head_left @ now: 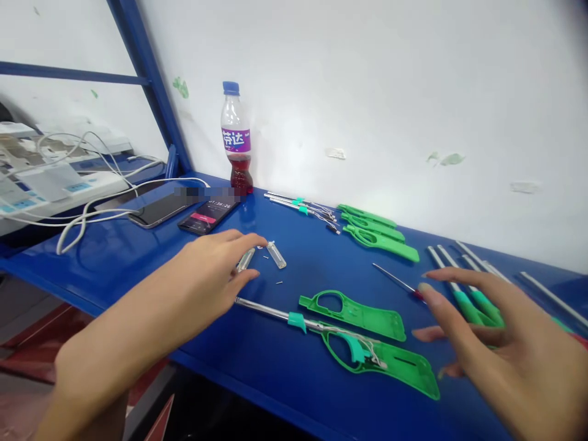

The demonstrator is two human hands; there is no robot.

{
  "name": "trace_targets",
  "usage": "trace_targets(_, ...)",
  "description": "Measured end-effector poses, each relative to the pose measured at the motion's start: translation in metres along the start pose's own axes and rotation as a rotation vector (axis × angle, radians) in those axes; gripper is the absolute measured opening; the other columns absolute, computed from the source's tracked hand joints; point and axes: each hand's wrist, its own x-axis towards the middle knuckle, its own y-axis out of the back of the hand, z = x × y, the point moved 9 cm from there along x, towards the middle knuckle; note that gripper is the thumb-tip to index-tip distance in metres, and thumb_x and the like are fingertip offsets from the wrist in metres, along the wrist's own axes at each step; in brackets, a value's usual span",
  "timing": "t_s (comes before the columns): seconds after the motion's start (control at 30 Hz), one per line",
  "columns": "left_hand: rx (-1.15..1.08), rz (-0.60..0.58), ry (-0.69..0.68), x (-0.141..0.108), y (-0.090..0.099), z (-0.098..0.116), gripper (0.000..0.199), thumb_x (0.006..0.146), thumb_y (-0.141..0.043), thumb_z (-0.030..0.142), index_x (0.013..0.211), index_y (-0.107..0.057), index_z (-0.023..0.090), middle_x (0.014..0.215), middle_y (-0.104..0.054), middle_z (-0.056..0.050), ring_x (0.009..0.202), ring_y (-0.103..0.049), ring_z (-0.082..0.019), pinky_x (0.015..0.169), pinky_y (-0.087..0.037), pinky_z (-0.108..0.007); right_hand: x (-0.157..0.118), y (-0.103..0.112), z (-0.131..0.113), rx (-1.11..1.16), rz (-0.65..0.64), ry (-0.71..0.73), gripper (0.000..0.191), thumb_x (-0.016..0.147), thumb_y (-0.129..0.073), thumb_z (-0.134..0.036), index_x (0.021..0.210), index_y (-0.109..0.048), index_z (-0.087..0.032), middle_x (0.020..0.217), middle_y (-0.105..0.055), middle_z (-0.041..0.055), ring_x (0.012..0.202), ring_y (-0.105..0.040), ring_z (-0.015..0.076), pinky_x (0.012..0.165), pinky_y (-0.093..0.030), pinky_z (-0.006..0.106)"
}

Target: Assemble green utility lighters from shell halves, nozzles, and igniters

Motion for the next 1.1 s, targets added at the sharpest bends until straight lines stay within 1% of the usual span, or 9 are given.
trace_targets(0.07, 0.023, -0.079, 0.000, 0.003, -0.011, -0.008, 0.038, 0.101, -0.063, 0.039, 0.138, -0.067, 0.035, 0.124, -0.079, -0.003, 0.100, -0.079, -0.030, 0.086, -0.060, -0.043, 0.001, -0.006, 0.004, 0.020, -0.063, -0.096, 0.041, 0.097, -0.064, -0.068, 0.108, -0.070, -0.029, 0.059, -0.071, -0.0048, 0.032, -0.062, 0.0157, 0.028, -0.045, 0.018)
trace_targets(0.13, 0.044, -0.115, 0.004, 0.006, -0.015, -0.014, 0.035, 0.103, -0.058, 0.038, 0.136, -0.070, 0.033, 0.125, -0.079, -0.004, 0.104, -0.078, -0.031, 0.085, -0.059, -0.043, 0.003, -0.009, -0.002, -0.030, -0.093, -0.072, 0.041, 0.097, -0.062, -0.071, 0.099, -0.070, -0.030, 0.052, -0.067, -0.0071, 0.031, -0.060, 0.0148, 0.031, -0.046, 0.019)
trace_targets(0.33, 0.056, -0.137, -0.014, 0.013, -0.021, -0.012, 0.033, 0.103, -0.053, 0.031, 0.125, -0.077, 0.030, 0.119, -0.079, -0.005, 0.100, -0.077, -0.029, 0.078, -0.056, -0.039, 0.003, -0.016, -0.019, -0.131, -0.120, 0.144, 0.041, 0.104, -0.053, -0.066, 0.094, -0.072, -0.031, 0.077, -0.077, -0.0051, 0.041, -0.064, 0.0115, 0.039, -0.048, 0.022)
trace_targets(0.5, 0.063, -0.133, 0.001, 0.016, -0.022, -0.019, 0.030, 0.103, -0.052, 0.031, 0.112, -0.081, 0.027, 0.114, -0.081, -0.007, 0.098, -0.077, -0.030, 0.077, -0.056, -0.039, -0.003, -0.027, -0.013, -0.158, -0.169, 0.198, 0.043, 0.107, -0.046, -0.065, 0.106, -0.072, -0.031, 0.101, -0.080, -0.0019, 0.070, -0.077, 0.0155, 0.053, -0.057, 0.026)
trace_targets(0.63, 0.084, -0.107, -0.002, 0.020, -0.021, -0.013, 0.030, 0.103, -0.053, 0.030, 0.111, -0.081, 0.025, 0.113, -0.079, -0.009, 0.099, -0.075, -0.031, 0.078, -0.057, -0.040, -0.005, -0.028, -0.016, -0.170, -0.160, 0.253, 0.041, 0.110, -0.043, -0.061, 0.107, -0.071, -0.031, 0.102, -0.079, -0.0010, 0.087, -0.078, 0.0193, 0.073, -0.059, 0.033)
trace_targets(0.73, 0.095, -0.069, -0.036, 0.026, -0.024, -0.001, 0.035, 0.104, -0.050, 0.027, 0.126, -0.077, 0.024, 0.117, -0.075, -0.011, 0.108, -0.069, -0.032, 0.083, -0.057, -0.042, -0.005, -0.028, -0.021, -0.154, -0.152, 0.281, 0.040, 0.111, -0.044, -0.058, 0.107, -0.072, -0.030, 0.103, -0.079, -0.0004, 0.089, -0.078, 0.0198, 0.076, -0.058, 0.034)
trace_targets(0.83, 0.087, -0.040, -0.092, 0.030, -0.032, 0.004, 0.043, 0.107, -0.044, 0.023, 0.141, -0.070, 0.025, 0.134, -0.067, -0.014, 0.122, -0.059, -0.034, 0.097, -0.055, -0.049, -0.005, -0.028, -0.023, -0.137, -0.161, 0.293, 0.037, 0.111, -0.045, -0.054, 0.106, -0.072, -0.030, 0.103, -0.079, -0.0008, 0.090, -0.077, 0.0192, 0.077, -0.057, 0.034)
trace_targets(0.93, 0.073, -0.056, -0.141, 0.032, -0.041, 0.004, 0.045, 0.108, -0.041, 0.020, 0.139, -0.072, 0.029, 0.144, -0.057, -0.014, 0.122, -0.057, -0.031, 0.100, -0.054, -0.051, -0.006, -0.028, -0.023, -0.124, -0.164, 0.283, 0.033, 0.111, -0.046, -0.052, 0.106, -0.071, -0.031, 0.103, -0.079, -0.0023, 0.093, -0.077, 0.0187, 0.079, -0.057, 0.034)
trace_targets(1.1, 0.053, -0.083, -0.183, 0.028, -0.044, 0.018, 0.040, 0.110, -0.042, 0.020, 0.129, -0.077, 0.026, 0.139, -0.057, -0.014, 0.116, -0.059, -0.028, 0.093, -0.056, -0.044, -0.006, -0.030, -0.022, -0.119, -0.192, 0.266, 0.030, 0.110, -0.048, -0.050, 0.108, -0.070, -0.031, 0.105, -0.078, -0.0021, 0.097, -0.076, 0.0199, 0.080, -0.058, 0.035)
